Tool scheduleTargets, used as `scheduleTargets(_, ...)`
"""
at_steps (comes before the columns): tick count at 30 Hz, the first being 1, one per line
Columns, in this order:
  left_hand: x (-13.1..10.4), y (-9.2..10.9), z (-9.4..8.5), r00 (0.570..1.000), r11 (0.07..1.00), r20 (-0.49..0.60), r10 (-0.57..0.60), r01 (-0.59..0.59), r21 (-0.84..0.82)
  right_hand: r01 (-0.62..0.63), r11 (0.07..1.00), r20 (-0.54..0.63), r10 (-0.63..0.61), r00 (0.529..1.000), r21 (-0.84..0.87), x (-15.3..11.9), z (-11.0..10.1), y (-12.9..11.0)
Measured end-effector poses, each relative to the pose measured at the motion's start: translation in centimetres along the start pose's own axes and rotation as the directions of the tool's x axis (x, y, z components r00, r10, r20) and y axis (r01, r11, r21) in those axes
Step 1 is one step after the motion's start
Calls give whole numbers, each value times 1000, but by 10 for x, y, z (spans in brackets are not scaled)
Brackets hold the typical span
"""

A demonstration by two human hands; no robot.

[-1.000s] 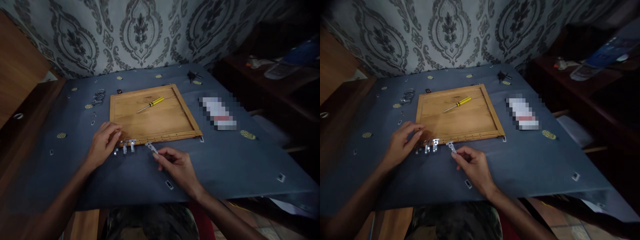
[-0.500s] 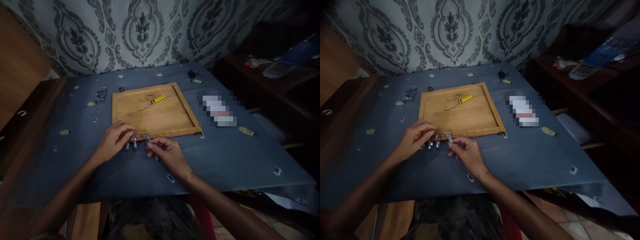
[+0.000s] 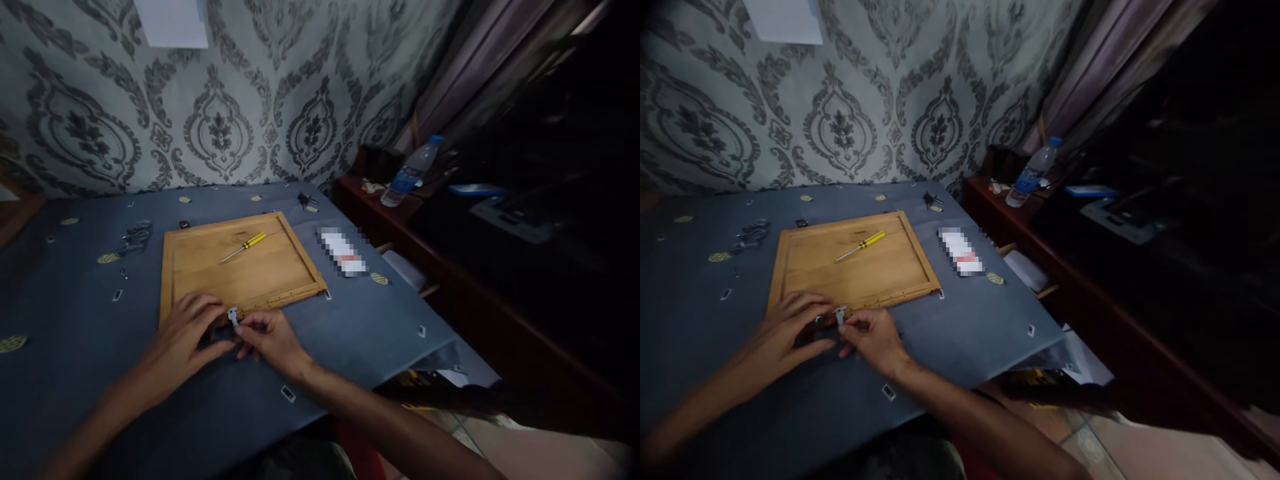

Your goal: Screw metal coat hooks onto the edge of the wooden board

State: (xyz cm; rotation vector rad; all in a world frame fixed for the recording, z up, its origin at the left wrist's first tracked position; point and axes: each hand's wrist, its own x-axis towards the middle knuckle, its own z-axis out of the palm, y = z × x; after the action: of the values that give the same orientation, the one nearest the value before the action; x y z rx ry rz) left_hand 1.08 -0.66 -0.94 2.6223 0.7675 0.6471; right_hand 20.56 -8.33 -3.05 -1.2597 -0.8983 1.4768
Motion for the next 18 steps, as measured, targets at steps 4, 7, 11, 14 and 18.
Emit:
scheduleTargets(4, 0, -2, 10, 999, 995, 32, 15, -18, 99, 11, 1000, -7, -11, 1000, -15, 0, 1, 1)
scheduleTargets(7, 4, 3, 9, 998, 991, 59, -23, 15, 130, 19, 1000, 0, -19, 1000, -13, 0, 0, 0)
scheduleTargets(11, 12, 12, 0, 987, 992, 152, -45, 26, 127, 14, 1000, 25, -14, 1000, 19, 2, -1, 0)
scheduleTargets(14, 16, 14, -3, 983, 987, 170, -67, 41, 152, 23, 1000, 18, -23, 1000, -10, 2, -2, -1)
scheduleTargets(18, 16, 15, -2, 978, 986, 186, -91, 62, 156, 15, 999, 26, -14, 1000, -36, 1, -2, -4)
